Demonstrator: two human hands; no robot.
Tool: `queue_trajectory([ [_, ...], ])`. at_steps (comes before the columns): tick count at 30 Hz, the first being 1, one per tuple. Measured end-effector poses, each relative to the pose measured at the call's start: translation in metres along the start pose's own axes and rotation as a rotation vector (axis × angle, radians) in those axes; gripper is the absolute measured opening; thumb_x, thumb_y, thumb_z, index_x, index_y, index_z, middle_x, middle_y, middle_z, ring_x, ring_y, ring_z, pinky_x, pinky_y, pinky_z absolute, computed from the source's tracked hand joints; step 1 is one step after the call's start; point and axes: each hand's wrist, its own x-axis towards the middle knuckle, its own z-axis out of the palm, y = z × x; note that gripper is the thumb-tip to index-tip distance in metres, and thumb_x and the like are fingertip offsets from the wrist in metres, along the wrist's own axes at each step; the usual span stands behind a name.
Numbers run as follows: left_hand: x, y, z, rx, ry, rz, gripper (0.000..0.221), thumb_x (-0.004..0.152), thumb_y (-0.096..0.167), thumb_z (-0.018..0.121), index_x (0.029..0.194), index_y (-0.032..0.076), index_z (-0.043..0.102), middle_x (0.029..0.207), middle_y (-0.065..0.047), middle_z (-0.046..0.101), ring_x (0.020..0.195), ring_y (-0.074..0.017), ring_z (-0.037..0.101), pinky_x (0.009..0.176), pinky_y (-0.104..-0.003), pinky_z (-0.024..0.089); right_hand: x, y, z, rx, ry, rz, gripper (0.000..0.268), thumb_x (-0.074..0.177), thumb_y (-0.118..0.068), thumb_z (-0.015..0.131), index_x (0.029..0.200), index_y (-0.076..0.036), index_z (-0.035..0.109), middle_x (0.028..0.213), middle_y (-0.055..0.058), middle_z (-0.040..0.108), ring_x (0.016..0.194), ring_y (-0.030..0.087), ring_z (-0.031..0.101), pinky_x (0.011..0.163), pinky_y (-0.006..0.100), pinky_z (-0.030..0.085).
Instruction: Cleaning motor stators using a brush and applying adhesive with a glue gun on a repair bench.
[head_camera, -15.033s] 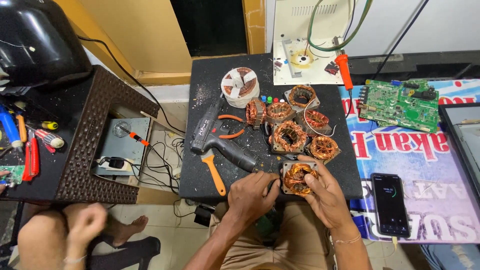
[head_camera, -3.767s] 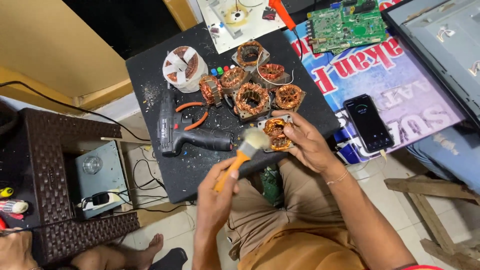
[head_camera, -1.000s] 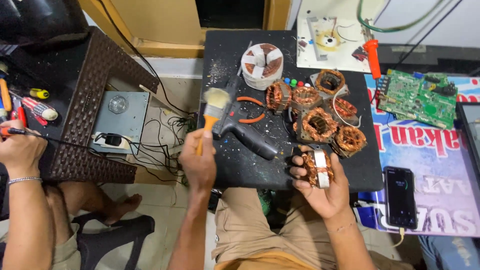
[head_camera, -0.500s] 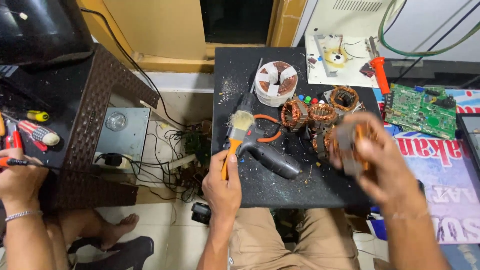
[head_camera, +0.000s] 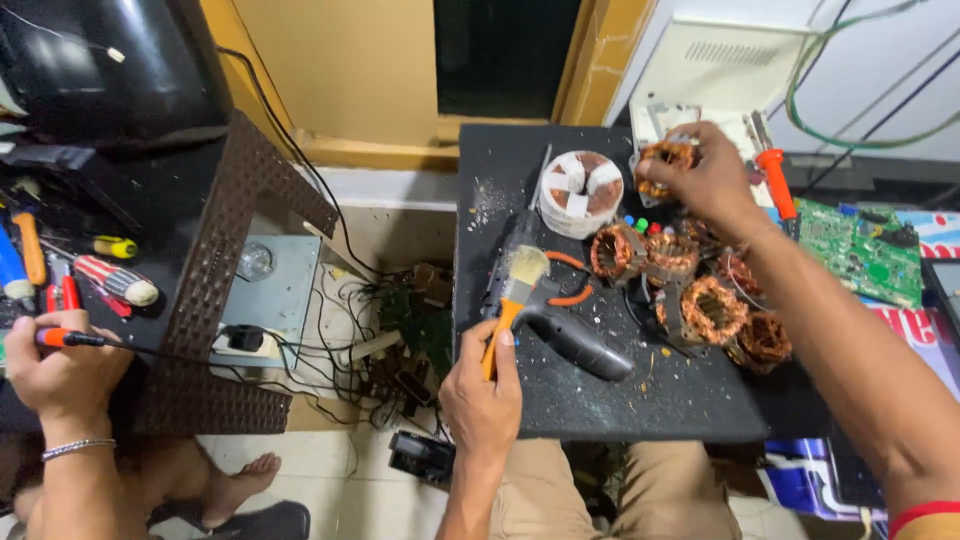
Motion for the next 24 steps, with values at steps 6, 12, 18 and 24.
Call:
queue_trajectory([
  [6,0.002,0.002,-0.002,-0.010,-0.006,0.044,0.019,0.101,0.032,0.056,0.108,0.017,0.065,0.089,-0.002,0.080,0.066,-0.0257,0.075,0.051,-0.040,0.054,0.039,0.026,0.019,-0.200,-0.066,-0.142,0.060,0.084,-0.030,0.080,0.134,-0.012,0.053,0.151,0.022,0.047,0.138,0.042,0.044,0.114,0.060,0.036],
  [12,0.001,0.000,0.000,-0.015,-0.013,0.093,0.018,0.100,0.029,0.058,0.108,0.015,0.066,0.082,-0.004,0.079,0.061,-0.0250,0.072,0.050,-0.039,0.051,0.035,0.024,0.021,-0.316,-0.125,-0.157,0.053,0.088,-0.027,0.077,0.133,-0.013,0.054,0.153,0.020,0.048,0.140,0.041,0.044,0.115,0.060,0.036],
  [18,0.002,0.004,-0.003,0.027,-0.022,0.087,0.017,0.100,0.030,0.057,0.107,0.017,0.066,0.079,-0.002,0.079,0.058,-0.0233,0.071,0.049,-0.039,0.050,0.021,0.015,0.015,-0.399,-0.174,-0.114,0.069,0.096,-0.035,0.065,0.153,-0.007,0.039,0.152,0.024,0.047,0.138,0.043,0.047,0.112,0.057,0.041],
  [24,0.000,0.000,0.000,0.030,-0.031,0.104,0.015,0.100,0.029,0.058,0.107,0.018,0.065,0.074,0.000,0.076,0.054,-0.0209,0.067,0.047,-0.038,0.047,0.010,0.023,0.004,-0.517,-0.153,-0.222,0.069,0.096,-0.026,0.068,0.152,0.003,0.040,0.144,0.032,0.050,0.120,0.045,0.059,0.105,0.053,0.047],
])
